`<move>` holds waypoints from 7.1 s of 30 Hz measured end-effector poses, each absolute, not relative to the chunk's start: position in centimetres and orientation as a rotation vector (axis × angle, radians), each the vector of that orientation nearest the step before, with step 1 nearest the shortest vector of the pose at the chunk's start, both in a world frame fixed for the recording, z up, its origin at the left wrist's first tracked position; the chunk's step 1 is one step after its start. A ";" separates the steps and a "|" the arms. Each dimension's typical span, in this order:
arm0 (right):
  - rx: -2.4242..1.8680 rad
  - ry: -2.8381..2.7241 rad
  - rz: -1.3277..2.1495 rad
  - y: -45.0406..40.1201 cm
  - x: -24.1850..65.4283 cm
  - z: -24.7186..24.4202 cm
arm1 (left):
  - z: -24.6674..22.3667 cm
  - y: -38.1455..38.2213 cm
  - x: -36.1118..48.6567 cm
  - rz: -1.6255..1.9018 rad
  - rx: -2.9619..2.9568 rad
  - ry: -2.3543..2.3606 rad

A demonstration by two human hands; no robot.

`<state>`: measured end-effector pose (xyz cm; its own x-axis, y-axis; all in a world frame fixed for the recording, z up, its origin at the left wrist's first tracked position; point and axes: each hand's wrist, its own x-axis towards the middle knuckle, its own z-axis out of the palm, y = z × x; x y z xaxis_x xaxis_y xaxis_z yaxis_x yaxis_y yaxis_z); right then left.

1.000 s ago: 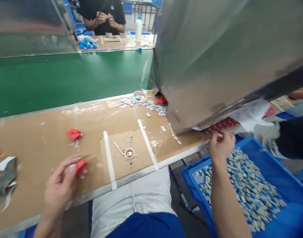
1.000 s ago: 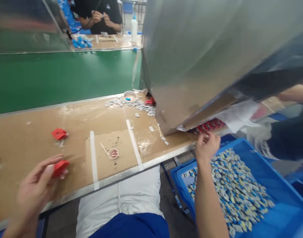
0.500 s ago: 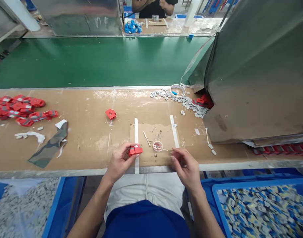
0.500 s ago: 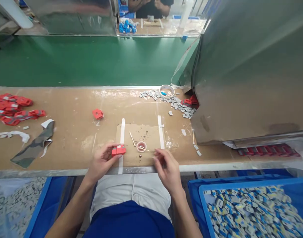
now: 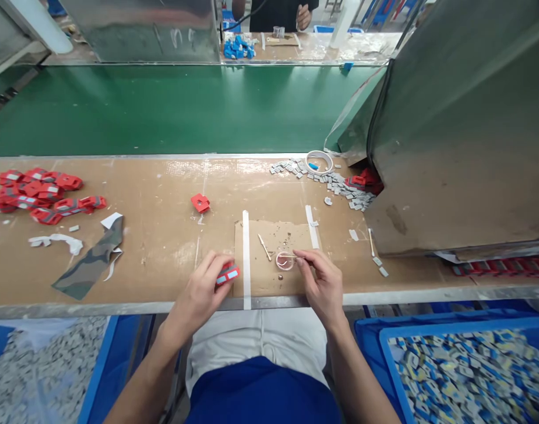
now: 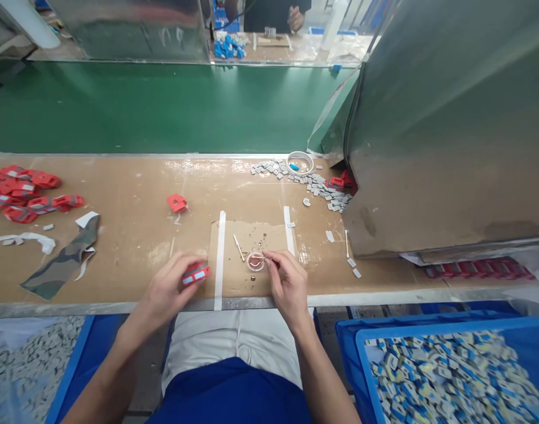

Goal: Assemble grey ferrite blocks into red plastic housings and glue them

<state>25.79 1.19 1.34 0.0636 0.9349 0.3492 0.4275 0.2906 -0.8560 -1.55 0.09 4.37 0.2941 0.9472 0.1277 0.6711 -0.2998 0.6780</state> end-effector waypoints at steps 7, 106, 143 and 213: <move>-1.370 -1.179 0.761 0.4 26.0 -0.2 | 2.5 0.1 1.6 0.923 1.983 1.217; -1.789 -2.146 0.393 8.8 36.8 3.0 | 0.2 -0.5 0.2 1.115 1.243 0.976; -1.388 -1.928 0.653 -3.5 20.1 5.4 | 0.9 -0.2 0.4 0.959 1.681 0.912; -0.978 -1.564 1.115 -11.2 23.0 3.9 | 4.0 -9.1 2.5 1.075 1.605 0.822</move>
<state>22.95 -11.23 3.87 -0.2322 0.9423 0.2411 0.0790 0.2653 -0.9609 2.49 -9.12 3.95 0.3750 0.8924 0.2508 0.0082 -0.2737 0.9618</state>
